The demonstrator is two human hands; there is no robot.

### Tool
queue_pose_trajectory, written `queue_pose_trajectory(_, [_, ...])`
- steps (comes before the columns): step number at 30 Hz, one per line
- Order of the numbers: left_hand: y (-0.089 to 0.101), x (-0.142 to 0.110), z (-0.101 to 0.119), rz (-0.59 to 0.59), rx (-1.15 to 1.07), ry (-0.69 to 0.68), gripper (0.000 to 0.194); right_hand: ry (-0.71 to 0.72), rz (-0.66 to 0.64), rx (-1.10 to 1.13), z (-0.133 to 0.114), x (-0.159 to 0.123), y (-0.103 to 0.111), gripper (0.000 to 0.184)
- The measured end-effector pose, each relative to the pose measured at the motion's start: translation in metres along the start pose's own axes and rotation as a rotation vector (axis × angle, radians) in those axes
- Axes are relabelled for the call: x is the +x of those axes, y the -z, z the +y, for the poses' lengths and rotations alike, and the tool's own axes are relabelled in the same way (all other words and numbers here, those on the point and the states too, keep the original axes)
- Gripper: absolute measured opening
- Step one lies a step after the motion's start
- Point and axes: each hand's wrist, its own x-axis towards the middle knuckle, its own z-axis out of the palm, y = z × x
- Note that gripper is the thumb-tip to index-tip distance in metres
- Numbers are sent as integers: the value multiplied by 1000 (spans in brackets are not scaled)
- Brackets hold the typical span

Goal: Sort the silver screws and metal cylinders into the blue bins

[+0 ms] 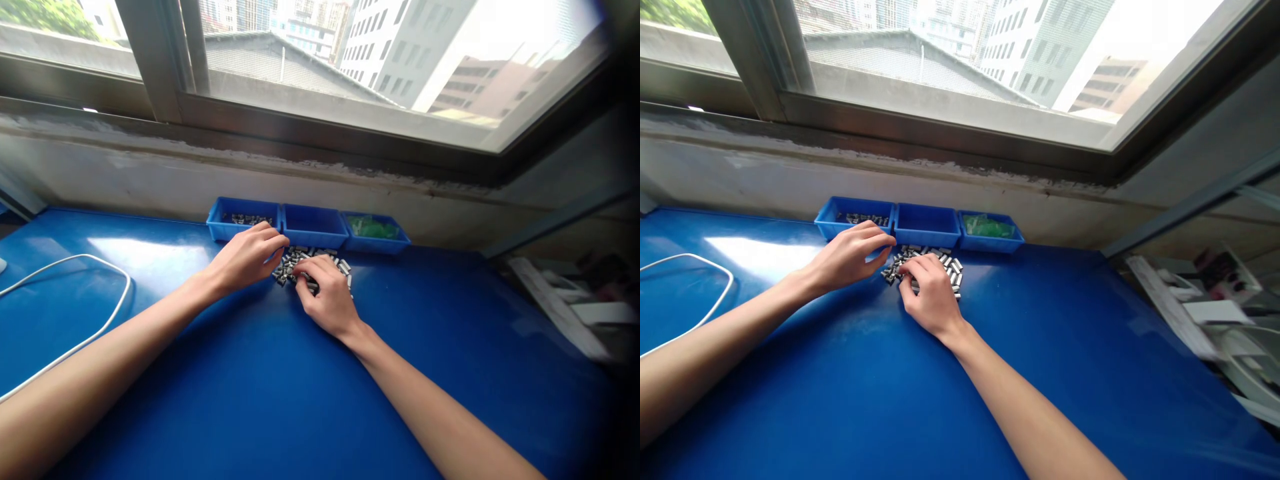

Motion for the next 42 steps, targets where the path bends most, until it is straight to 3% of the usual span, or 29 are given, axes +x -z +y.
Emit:
queue_pose_trajectory(7, [-1, 1, 4, 85, 113, 257, 26, -4, -4, -4, -1, 0, 0, 20])
queue_pose_trajectory(18, [-2, -1, -6, 77, -60, 149, 33, -2, 8, -18, 0, 0, 0, 19])
queue_pose_trajectory(20, [1, -2, -8, 38, -99, 101, 29, -20, 28, -26, 1, 0, 0, 19])
queue_pose_trajectory(24, [4, -5, -14, -179, -163, 23, 31, -57, 71, -35, 2, 0, 0, 18])
queue_pose_trajectory(27, [6, -8, -16, -271, -194, 13, 33, -68, 76, -38, 2, 0, -1, 18])
queue_pose_trajectory(34, [22, -9, -11, -319, -369, 56, 27, -66, 80, -49, 0, 1, 1, 19])
queue_pose_trajectory(42, [16, -8, -15, -382, -454, 12, 14, -56, 59, -61, 1, 1, 0, 18])
